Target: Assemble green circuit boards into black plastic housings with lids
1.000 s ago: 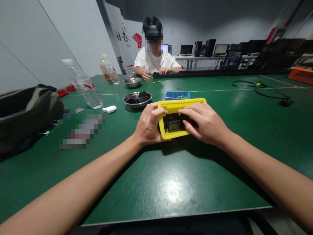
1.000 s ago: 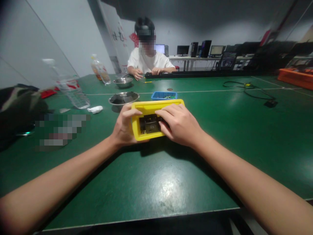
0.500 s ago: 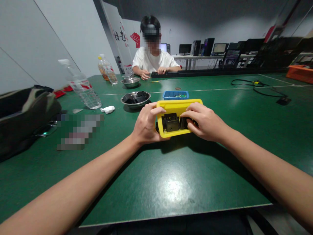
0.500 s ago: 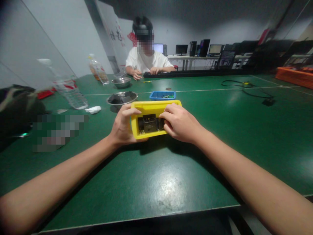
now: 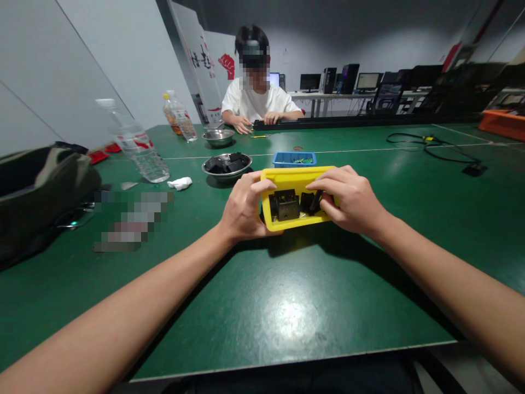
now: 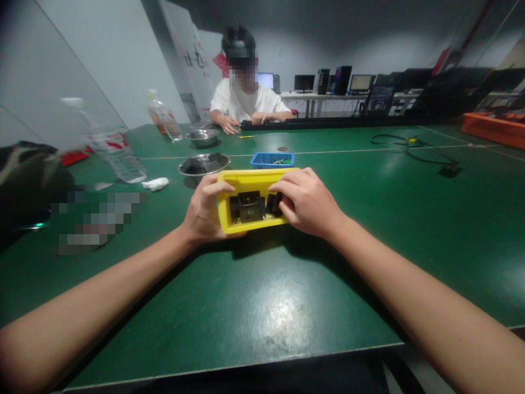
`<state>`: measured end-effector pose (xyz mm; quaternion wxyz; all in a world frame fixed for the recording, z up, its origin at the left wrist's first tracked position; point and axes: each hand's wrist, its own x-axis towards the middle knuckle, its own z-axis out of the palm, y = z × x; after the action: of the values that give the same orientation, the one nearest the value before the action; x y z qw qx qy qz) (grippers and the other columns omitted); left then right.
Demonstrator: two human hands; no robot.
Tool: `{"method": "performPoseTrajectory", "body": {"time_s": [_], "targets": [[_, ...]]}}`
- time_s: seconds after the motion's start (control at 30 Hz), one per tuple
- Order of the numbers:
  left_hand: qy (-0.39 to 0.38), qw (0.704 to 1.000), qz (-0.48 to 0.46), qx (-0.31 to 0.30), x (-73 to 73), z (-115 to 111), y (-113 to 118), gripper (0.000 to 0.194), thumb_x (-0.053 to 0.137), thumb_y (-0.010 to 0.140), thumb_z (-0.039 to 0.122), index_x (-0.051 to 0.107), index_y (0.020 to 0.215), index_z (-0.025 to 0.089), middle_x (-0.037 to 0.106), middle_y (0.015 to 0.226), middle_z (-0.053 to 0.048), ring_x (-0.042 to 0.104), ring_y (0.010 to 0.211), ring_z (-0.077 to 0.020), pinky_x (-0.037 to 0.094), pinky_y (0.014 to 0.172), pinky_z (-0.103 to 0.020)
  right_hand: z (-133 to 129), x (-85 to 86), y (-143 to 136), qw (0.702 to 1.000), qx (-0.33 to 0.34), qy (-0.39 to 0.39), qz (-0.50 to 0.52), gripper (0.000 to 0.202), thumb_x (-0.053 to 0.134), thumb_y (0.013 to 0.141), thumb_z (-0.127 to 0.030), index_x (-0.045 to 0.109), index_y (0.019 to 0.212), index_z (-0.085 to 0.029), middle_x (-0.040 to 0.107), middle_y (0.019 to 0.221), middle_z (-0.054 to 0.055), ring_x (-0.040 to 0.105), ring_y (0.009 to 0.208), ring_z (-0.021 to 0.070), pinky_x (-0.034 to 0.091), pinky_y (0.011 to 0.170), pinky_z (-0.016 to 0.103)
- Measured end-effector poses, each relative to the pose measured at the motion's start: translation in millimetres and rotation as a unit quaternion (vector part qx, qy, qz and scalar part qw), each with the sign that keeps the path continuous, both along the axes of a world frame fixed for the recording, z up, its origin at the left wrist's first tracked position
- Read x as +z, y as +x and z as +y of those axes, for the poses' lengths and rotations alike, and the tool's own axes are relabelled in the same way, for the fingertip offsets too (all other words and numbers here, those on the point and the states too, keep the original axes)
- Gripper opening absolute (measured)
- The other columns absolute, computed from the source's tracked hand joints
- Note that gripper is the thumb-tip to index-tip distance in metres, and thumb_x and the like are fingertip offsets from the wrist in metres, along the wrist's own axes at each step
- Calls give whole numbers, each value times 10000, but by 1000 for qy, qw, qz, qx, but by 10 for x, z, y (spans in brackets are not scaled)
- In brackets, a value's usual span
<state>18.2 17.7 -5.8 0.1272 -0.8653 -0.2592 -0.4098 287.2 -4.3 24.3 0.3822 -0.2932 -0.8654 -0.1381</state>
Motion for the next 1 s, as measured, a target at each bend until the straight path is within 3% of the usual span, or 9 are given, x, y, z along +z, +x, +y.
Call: {"method": "performPoseTrajectory", "body": {"time_s": [0.2, 0.33, 0.57, 0.7, 0.87, 1.0], "targets": [[-22, 999, 14, 30, 29, -51, 55, 800, 815, 612, 670, 453, 1191, 253, 566, 1274, -154, 583, 1149, -338, 511, 937, -512, -89, 0, -110, 998, 36, -54, -21, 301, 534, 932, -223, 683, 1190, -179, 720, 1198, 137, 662, 1092, 290, 499, 956, 455], [10, 999, 24, 38, 30, -103, 142, 738, 814, 658, 609, 443, 1193, 261, 576, 1277, -148, 600, 1120, -326, 514, 900, -482, -183, 25, -222, 996, 33, -64, -55, 369, 569, 970, -343, 646, 1275, -150, 699, 1201, 157, 644, 1096, 311, 491, 981, 477], [115, 993, 21, -3, 15, -92, 189, 755, 798, 692, 600, 421, 1239, 240, 602, 1228, -156, 627, 1040, -303, 517, 826, -422, -165, -28, -264, 995, 33, -82, -37, 289, 601, 952, -291, 656, 1193, -141, 677, 1086, 144, 659, 991, 275, 558, 911, 437], [109, 994, 20, -4, 22, -75, 166, 768, 810, 681, 598, 424, 1243, 247, 598, 1236, -154, 624, 1053, -303, 524, 832, -429, -131, -46, -227, 996, 47, -71, -9, 320, 636, 935, -232, 641, 1247, -162, 675, 1083, 115, 674, 939, 234, 574, 856, 383], [100, 995, -3, -17, 11, -42, 134, 783, 824, 653, 624, 464, 1236, 243, 606, 1220, -150, 623, 1033, -310, 522, 839, -442, -89, -38, -170, 994, 93, -62, 8, 237, 615, 931, -166, 680, 1158, -170, 733, 1015, 79, 700, 903, 201, 569, 814, 317], [91, 996, -11, -22, -4, -18, 112, 813, 798, 655, 676, 464, 1255, 240, 595, 1227, -156, 616, 1063, -323, 530, 840, -454, -52, -20, -112, 997, 43, -58, 27, 277, 584, 917, -145, 687, 1172, -180, 754, 1042, 75, 701, 898, 204, 555, 831, 333]]}}
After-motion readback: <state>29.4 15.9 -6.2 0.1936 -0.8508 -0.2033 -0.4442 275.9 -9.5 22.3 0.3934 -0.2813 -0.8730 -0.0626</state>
